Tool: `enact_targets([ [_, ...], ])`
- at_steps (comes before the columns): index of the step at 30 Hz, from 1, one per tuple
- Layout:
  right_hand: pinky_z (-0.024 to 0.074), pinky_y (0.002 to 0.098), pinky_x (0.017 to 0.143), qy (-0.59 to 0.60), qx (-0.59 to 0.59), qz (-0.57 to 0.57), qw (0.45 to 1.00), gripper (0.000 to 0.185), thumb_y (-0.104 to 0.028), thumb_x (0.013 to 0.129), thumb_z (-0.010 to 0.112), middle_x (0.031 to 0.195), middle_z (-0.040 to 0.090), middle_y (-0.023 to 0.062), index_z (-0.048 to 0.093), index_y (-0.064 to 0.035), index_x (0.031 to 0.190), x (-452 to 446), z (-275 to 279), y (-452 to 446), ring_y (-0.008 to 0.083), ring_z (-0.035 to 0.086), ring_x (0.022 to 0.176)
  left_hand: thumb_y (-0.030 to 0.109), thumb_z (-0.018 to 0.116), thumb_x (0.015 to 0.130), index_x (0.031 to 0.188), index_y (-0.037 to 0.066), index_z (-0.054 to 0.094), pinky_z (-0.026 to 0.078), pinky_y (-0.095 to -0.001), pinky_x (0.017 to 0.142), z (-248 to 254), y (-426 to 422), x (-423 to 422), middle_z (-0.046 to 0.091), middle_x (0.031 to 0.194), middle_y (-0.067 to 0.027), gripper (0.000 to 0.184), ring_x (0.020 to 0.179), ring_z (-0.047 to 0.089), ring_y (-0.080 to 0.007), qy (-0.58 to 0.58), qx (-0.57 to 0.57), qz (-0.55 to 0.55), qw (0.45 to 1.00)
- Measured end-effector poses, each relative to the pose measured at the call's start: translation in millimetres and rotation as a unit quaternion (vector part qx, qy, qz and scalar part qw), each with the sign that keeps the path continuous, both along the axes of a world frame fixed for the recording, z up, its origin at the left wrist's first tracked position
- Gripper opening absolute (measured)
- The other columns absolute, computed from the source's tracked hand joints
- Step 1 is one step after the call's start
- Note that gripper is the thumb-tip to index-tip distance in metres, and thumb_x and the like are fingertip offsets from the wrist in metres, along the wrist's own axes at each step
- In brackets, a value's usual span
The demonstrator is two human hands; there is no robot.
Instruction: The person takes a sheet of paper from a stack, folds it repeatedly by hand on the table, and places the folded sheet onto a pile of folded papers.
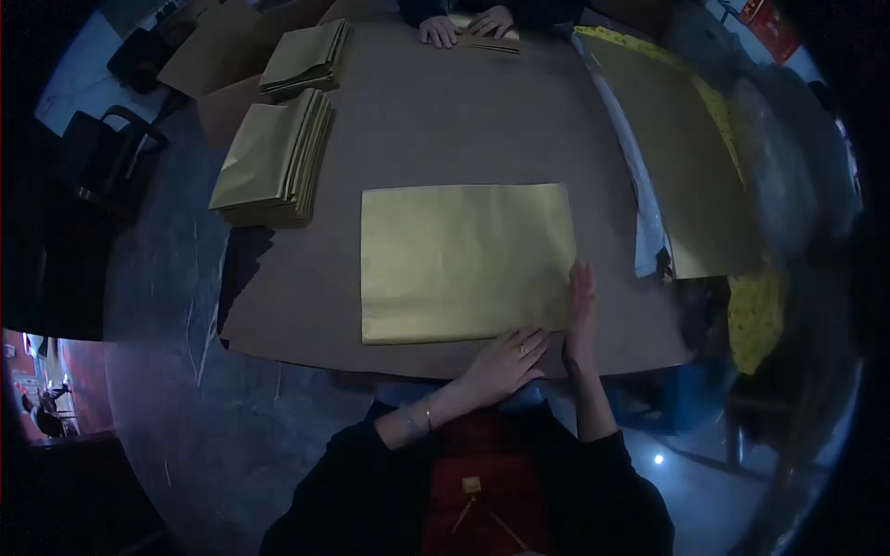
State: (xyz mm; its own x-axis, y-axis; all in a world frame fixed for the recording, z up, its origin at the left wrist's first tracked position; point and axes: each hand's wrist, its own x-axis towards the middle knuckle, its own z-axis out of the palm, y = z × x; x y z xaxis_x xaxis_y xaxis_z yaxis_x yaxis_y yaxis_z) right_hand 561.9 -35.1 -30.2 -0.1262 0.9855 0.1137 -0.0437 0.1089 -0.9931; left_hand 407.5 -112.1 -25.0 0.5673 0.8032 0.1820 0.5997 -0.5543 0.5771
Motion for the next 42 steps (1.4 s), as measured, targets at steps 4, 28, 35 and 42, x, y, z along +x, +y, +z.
enact_targets([
  [4,0.0156,0.039,0.112,-0.085,0.031,0.119,0.989,0.064,-0.041,0.099,0.024,0.147,0.025,0.0183,0.007,-0.0007,0.145,8.7,20.0,0.6,0.0293,0.026,0.136,0.038,0.047,0.091,0.132,-0.001,0.039,0.029,-0.0395,0.107,-11.5,16.0,19.3,0.04,0.137,-0.0148,0.057,0.129,0.035,-0.029,0.063,-0.006,-0.008,0.998],
  [28,0.0197,0.042,0.112,0.023,-0.099,0.286,0.953,0.085,-0.07,0.085,0.031,0.15,0.022,0.0108,0.005,-0.0186,0.148,-28.2,14.8,232.2,0.0252,0.021,0.138,0.054,0.036,0.09,0.126,-0.002,0.047,0.043,-0.0356,0.087,4.8,28.8,55.5,0.046,0.126,-0.0155,0.067,0.112,0.044,-0.0301,0.305,0.108,-0.023,0.946],
  [35,0.0217,0.0415,0.11,0.014,-0.104,0.239,0.965,0.079,-0.063,0.09,0.033,0.147,0.027,0.012,0.011,-0.0129,0.147,-29.2,6.5,228.5,0.0241,0.026,0.136,0.065,0.039,0.082,0.13,0.001,0.039,0.043,-0.0339,0.075,2.3,28.8,62.8,0.045,0.107,-0.0108,0.08,0.096,0.046,-0.0252,0.283,0.168,0.015,0.944],
  [42,0.0415,0.0326,0.096,0.075,-0.056,0.084,0.992,0.056,-0.043,0.096,0.039,0.131,0.047,0.0144,0.037,-0.0034,0.136,-21.2,29.4,197.2,0.0203,0.05,0.117,0.056,0.053,0.08,0.125,0.003,0.045,0.046,-0.0349,0.078,2.0,28.6,55.8,0.048,0.112,-0.0111,0.07,0.099,0.049,-0.0262,0.144,0.118,0.045,0.982],
])
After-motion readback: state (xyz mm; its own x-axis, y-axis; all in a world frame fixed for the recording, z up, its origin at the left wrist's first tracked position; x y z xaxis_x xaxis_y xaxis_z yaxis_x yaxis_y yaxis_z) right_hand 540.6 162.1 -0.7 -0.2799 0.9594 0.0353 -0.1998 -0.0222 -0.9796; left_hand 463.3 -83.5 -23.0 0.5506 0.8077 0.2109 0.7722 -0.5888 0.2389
